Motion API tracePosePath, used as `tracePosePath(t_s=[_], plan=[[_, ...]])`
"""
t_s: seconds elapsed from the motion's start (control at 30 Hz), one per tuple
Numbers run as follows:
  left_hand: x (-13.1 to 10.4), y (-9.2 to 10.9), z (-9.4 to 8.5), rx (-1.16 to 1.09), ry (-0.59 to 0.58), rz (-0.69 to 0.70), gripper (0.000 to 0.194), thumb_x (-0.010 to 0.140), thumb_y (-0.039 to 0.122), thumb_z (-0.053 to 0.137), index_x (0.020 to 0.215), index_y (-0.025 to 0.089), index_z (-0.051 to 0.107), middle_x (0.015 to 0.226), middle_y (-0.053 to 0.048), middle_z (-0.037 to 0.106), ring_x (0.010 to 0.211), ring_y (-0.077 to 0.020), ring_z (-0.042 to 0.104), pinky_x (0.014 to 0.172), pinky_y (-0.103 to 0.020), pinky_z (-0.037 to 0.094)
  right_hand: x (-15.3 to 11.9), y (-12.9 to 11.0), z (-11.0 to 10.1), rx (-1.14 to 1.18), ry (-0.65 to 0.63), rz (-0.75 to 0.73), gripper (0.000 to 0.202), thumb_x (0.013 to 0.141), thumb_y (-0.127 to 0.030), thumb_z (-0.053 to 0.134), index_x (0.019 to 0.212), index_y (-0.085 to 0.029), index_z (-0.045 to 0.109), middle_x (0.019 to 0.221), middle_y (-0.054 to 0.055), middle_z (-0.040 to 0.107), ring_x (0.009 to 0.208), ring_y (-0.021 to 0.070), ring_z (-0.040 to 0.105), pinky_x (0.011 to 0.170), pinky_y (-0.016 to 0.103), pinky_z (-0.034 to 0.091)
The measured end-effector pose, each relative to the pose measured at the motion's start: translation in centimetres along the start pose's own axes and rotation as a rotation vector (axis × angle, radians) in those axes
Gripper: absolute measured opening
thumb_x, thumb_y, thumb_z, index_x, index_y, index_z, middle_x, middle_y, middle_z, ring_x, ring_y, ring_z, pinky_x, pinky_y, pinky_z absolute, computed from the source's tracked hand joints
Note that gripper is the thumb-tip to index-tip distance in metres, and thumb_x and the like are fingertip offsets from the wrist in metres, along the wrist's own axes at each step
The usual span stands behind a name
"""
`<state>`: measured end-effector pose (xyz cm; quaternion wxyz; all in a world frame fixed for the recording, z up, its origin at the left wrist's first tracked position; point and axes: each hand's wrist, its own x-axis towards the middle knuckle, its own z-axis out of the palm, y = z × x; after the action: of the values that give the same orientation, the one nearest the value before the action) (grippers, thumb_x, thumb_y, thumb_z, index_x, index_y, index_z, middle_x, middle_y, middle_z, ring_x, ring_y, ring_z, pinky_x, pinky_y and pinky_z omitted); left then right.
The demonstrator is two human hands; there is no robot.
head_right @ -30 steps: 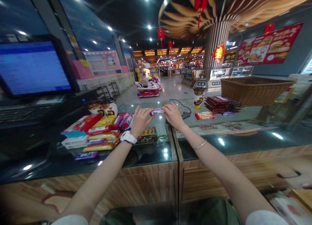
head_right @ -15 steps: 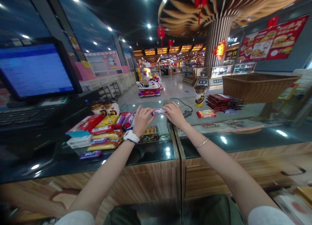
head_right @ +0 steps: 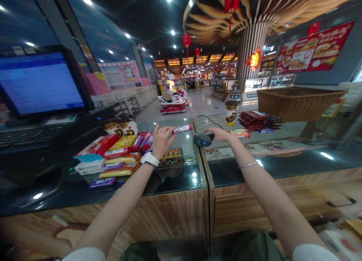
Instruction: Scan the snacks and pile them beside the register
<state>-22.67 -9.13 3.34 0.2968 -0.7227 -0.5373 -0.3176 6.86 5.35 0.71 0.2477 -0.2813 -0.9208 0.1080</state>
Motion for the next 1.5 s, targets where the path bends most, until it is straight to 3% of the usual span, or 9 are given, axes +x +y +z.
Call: tracePosePath(t_s=[0.17,0.5,0.7,0.8,1.03,1.3,1.5], plan=[[-0.1,-0.1,0.2,-0.013,-0.021,-0.026,0.027,0.093,0.029,0.059,0.119,0.027,0.065,0.112,-0.004,0.071,0.107,-0.0223,0.063,0.12,-0.052,0.027,0.1,-0.5,1.4,-0.073,-0.115,-0.026,0.056,0.063,-0.002,0.06,0.116,-0.016,0.068,0.113,0.011,0.074,0.104,0.0262,0.069,0.09,0.038,0.052],[-0.1,-0.5,0.5,0.0,-0.005,-0.06,0.027,0.091,0.03,0.062,0.117,0.025,0.065,0.109,-0.004,0.071,0.105,-0.0227,0.063,0.12,-0.05,0.026,0.0,-2.1,1.7,-0.152,-0.028,-0.131,0.045,0.068,-0.006,0.055,0.112,-0.011,0.066,0.108,0.013,0.073,0.099,0.0269,0.067,0.09,0.038,0.049],[0.0,-0.8,0.5,0.009,0.047,-0.113,0.024,0.09,0.029,0.062,0.114,0.024,0.064,0.11,-0.005,0.07,0.107,-0.0235,0.063,0.118,-0.049,0.031,0.2,-5.4,1.2,-0.111,0.236,-0.14,0.043,0.073,-0.016,0.055,0.116,-0.014,0.061,0.107,0.012,0.071,0.101,0.0279,0.064,0.087,0.038,0.049],[0.1,-0.9,0.5,0.013,0.066,-0.133,0.024,0.09,0.028,0.063,0.113,0.023,0.063,0.11,-0.007,0.069,0.107,-0.0243,0.063,0.117,-0.049,0.031,0.0,-7.1,1.1,-0.146,0.307,-0.105,0.042,0.076,-0.02,0.059,0.117,-0.017,0.06,0.104,0.011,0.071,0.097,0.0274,0.064,0.082,0.035,0.049],[0.1,-1.0,0.3,0.015,0.086,-0.16,0.019,0.087,0.023,0.063,0.106,0.024,0.063,0.106,-0.006,0.068,0.106,-0.0255,0.062,0.117,-0.051,0.032,-0.3,-9.1,1.7,-0.278,0.316,0.024,0.031,0.077,-0.027,0.065,0.107,-0.02,0.064,0.096,0.008,0.074,0.091,0.0269,0.068,0.071,0.03,0.046],[0.1,-1.3,0.6,0.069,0.09,-0.171,0.012,0.082,0.022,0.066,0.094,0.023,0.064,0.094,-0.005,0.067,0.099,-0.0258,0.062,0.115,-0.051,0.035,-0.4,-9.7,1.4,-0.247,0.314,-0.002,0.023,0.075,-0.028,0.066,0.097,-0.02,0.066,0.096,0.009,0.075,0.09,0.0269,0.07,0.069,0.029,0.047],[0.1,-1.2,0.6,0.085,0.08,-0.163,0.008,0.081,0.023,0.065,0.088,0.024,0.063,0.09,-0.005,0.065,0.097,-0.0261,0.061,0.114,-0.051,0.036,-0.5,-9.8,1.4,-0.25,0.309,-0.017,0.028,0.075,-0.027,0.066,0.102,-0.02,0.065,0.098,0.008,0.074,0.09,0.0263,0.069,0.069,0.029,0.047]])
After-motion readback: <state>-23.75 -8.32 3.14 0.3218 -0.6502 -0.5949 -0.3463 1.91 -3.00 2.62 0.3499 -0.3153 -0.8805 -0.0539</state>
